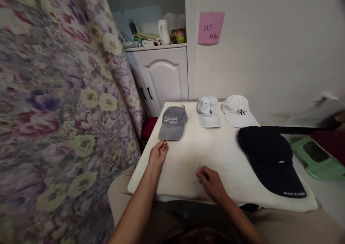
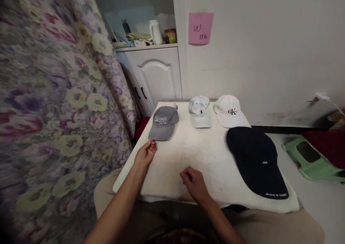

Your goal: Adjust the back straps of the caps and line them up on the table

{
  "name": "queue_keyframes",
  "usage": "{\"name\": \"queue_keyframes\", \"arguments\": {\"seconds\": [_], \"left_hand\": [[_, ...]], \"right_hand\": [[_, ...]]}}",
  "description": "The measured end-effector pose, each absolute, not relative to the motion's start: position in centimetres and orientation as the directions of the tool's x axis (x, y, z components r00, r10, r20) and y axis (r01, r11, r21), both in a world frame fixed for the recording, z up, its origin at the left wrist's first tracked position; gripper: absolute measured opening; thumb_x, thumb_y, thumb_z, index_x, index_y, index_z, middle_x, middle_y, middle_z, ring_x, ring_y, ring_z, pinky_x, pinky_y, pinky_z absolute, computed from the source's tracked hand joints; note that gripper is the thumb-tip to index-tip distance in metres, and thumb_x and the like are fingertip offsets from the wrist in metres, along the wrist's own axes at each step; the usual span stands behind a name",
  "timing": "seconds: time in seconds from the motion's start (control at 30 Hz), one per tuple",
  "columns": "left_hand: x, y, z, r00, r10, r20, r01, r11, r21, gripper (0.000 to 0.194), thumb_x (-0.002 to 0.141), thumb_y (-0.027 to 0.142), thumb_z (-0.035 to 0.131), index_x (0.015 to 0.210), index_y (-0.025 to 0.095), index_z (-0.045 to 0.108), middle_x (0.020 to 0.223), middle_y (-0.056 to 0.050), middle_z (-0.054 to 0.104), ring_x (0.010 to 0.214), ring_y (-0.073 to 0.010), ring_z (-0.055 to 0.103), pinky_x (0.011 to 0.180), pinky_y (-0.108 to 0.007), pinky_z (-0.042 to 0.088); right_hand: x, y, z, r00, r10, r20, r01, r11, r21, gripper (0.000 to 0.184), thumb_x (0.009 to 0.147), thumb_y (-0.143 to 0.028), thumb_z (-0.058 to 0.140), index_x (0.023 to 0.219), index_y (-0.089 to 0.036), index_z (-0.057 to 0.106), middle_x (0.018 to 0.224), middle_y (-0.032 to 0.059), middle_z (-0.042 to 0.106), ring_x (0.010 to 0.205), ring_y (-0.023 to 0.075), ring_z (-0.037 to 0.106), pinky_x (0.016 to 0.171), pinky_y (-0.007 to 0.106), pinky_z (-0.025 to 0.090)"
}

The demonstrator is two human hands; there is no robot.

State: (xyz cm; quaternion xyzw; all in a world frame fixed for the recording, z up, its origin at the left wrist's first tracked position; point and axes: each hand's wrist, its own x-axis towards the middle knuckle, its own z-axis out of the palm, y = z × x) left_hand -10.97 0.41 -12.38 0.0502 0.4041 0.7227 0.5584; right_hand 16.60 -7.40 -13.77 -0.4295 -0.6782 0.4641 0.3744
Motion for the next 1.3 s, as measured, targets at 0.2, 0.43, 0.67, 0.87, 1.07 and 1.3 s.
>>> {"name": "queue_keyframes", "arguments": {"seconds": [0.2,0.43,0.67,0.87,1.07,1.3], "left_hand": [[-11.1,0.8,-12.0,-0.365,0.85,-0.38,-0.773,-0.049,0.633,0.032,0.094,0.031,0.061,0.122,0.015,0.059,0.12,-0.01,0.062,0.099,-0.0222,0.064,0.083,-0.042,0.057],[-10.9,1.5,-10.9,-0.375,0.854,-0.361,-0.758,-0.059,0.649,0.01,0.095,0.018,0.058,0.094,0.011,0.065,0.085,-0.005,0.07,0.07,-0.0145,0.068,0.061,-0.026,0.058],[-10.8,2.7,-8.0,-0.351,0.881,-0.316,-0.753,-0.066,0.654,0.024,0.095,0.006,0.045,0.081,0.013,0.063,0.068,-0.007,0.072,0.061,-0.0163,0.071,0.057,-0.023,0.059],[-10.9,4.2,-7.0,-0.306,0.888,-0.344,-0.781,-0.027,0.624,0.012,0.093,0.014,0.051,0.086,0.016,0.062,0.069,-0.006,0.07,0.061,-0.0171,0.07,0.059,-0.027,0.06],[-10.8,5.7,-6.5,-0.299,0.891,-0.343,-0.797,-0.036,0.603,0.013,0.09,0.01,0.051,0.094,0.017,0.062,0.075,-0.006,0.072,0.072,-0.0196,0.073,0.074,-0.037,0.062],[-10.8,6.1,-6.1,-0.308,0.916,-0.259,-0.815,-0.113,0.569,0.023,0.088,0.003,0.046,0.097,0.014,0.065,0.081,-0.007,0.077,0.075,-0.0192,0.074,0.077,-0.037,0.062]], "right_hand": [[16.6,-7.4,-13.7,-0.341,0.935,0.1,0.209,0.179,-0.961,0.026,0.09,-0.035,0.051,0.07,-0.019,0.054,0.06,-0.0013,0.055,0.059,0.0151,0.05,0.057,0.025,0.036],[16.5,-7.2,-13.8,-0.332,0.937,0.109,0.2,0.182,-0.963,0.024,0.089,-0.034,0.052,0.071,-0.019,0.056,0.061,-0.0008,0.057,0.06,0.0152,0.051,0.059,0.025,0.037],[16.5,-7.1,-13.5,-0.328,0.939,0.103,0.179,0.169,-0.969,0.023,0.089,-0.032,0.053,0.07,-0.019,0.055,0.061,-0.0007,0.057,0.06,0.0146,0.051,0.059,0.025,0.037],[16.3,-7.1,-13.7,-0.32,0.941,0.107,0.167,0.167,-0.972,0.024,0.088,-0.032,0.053,0.069,-0.018,0.055,0.061,-0.0002,0.058,0.06,0.0152,0.053,0.06,0.026,0.037],[16.1,-7.0,-14.0,-0.318,0.942,0.11,0.14,0.161,-0.977,0.023,0.089,-0.03,0.054,0.069,-0.019,0.054,0.06,-0.0006,0.058,0.061,0.0151,0.052,0.059,0.025,0.037],[16.1,-7.0,-13.9,-0.307,0.945,0.109,0.136,0.157,-0.978,0.02,0.087,-0.026,0.055,0.068,-0.018,0.054,0.059,-0.0021,0.056,0.058,0.0136,0.049,0.057,0.024,0.034]]}}
